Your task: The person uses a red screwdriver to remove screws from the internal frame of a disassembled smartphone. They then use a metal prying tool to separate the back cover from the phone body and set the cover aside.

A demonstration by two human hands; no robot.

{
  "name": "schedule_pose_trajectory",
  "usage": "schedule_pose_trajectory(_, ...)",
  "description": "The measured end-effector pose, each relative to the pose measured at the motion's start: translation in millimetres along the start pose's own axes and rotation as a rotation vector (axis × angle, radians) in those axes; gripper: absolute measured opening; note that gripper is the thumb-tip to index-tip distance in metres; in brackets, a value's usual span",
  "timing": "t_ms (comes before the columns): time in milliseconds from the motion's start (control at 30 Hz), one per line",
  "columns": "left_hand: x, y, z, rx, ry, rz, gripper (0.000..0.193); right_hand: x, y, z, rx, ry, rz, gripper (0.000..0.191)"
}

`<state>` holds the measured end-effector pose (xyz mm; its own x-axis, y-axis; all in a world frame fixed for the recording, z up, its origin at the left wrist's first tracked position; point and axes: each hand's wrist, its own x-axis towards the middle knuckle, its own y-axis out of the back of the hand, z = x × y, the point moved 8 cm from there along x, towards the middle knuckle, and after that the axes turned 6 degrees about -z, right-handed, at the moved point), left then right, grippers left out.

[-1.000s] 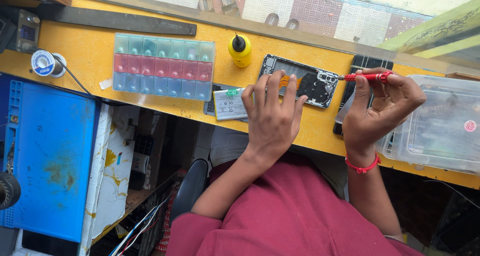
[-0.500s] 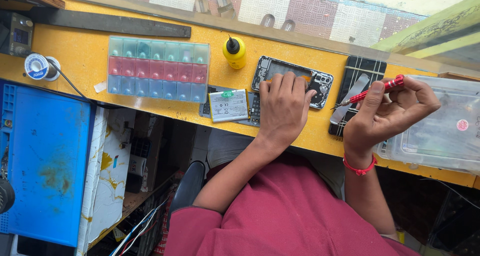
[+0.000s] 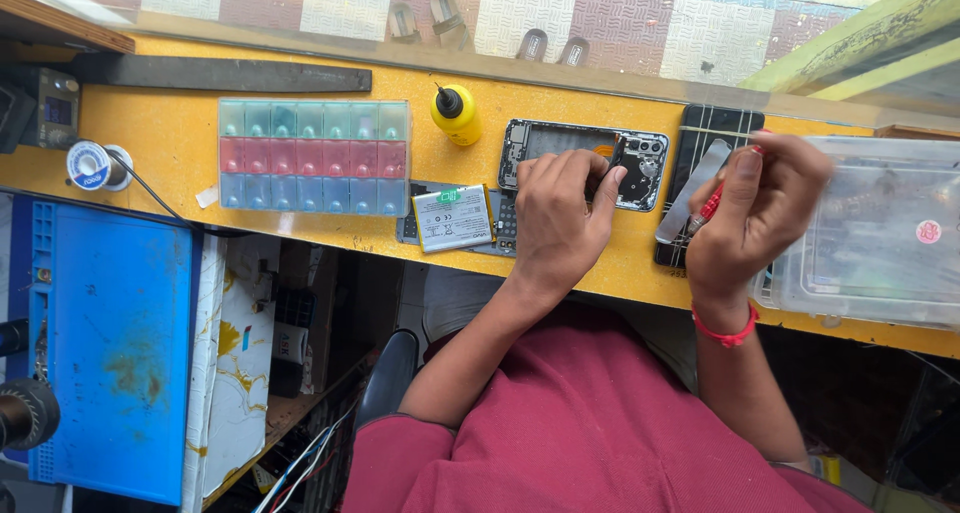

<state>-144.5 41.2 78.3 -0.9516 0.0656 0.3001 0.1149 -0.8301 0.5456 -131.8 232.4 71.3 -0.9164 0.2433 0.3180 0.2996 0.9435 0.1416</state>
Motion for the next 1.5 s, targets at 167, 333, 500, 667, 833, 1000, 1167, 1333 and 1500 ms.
schedule_pose_trajectory(167, -3, 12, 12, -0.179, 0.065, 0.038, 0.017, -1, -8, -15, 0.104, -0.146, -0.218, 0.023)
schedule_pose_trajectory(333, -11, 23, 22, -0.396, 0.104, 0.056, 0.017, -18, -27, -40, 0.262, -0.051, -0.503, 0.071)
schedule_pose_trajectory(500, -18, 19, 30, -0.526, 0.117, 0.019, 0.019, -26, -28, -45, 0.01, 0.104, -0.462, 0.06)
schedule_pose_trajectory(667, -24, 9, 29, -0.688, 0.145, -0.016, 0.019, -27, -27, -44, -0.345, 0.269, -0.388, 0.047)
schedule_pose_trajectory(833, -24, 1, 24, -0.713, 0.18, -0.059, 0.021, -33, -20, -31, -0.286, 0.21, -0.269, 0.018)
schedule_pose_trajectory(1000, -20, 11, 24, -0.598, 0.139, 0.02, 0.019, -32, -13, -16, 0.005, 0.033, -0.232, 0.013)
schedule_pose_trajectory(1167, -13, 33, 27, -0.237, 0.001, 0.129, 0.021, -26, -10, -9, 0.226, -0.082, -0.21, 0.016)
schedule_pose_trajectory(1333, -8, 27, 24, -0.194, -0.114, -0.038, 0.026, -21, -7, -3, 0.398, -0.174, -0.236, 0.015)
schedule_pose_trajectory(1500, -16, 10, -6, -0.468, 0.125, -0.171, 0.014, -16, -9, 5, 0.392, -0.189, -0.259, 0.021)
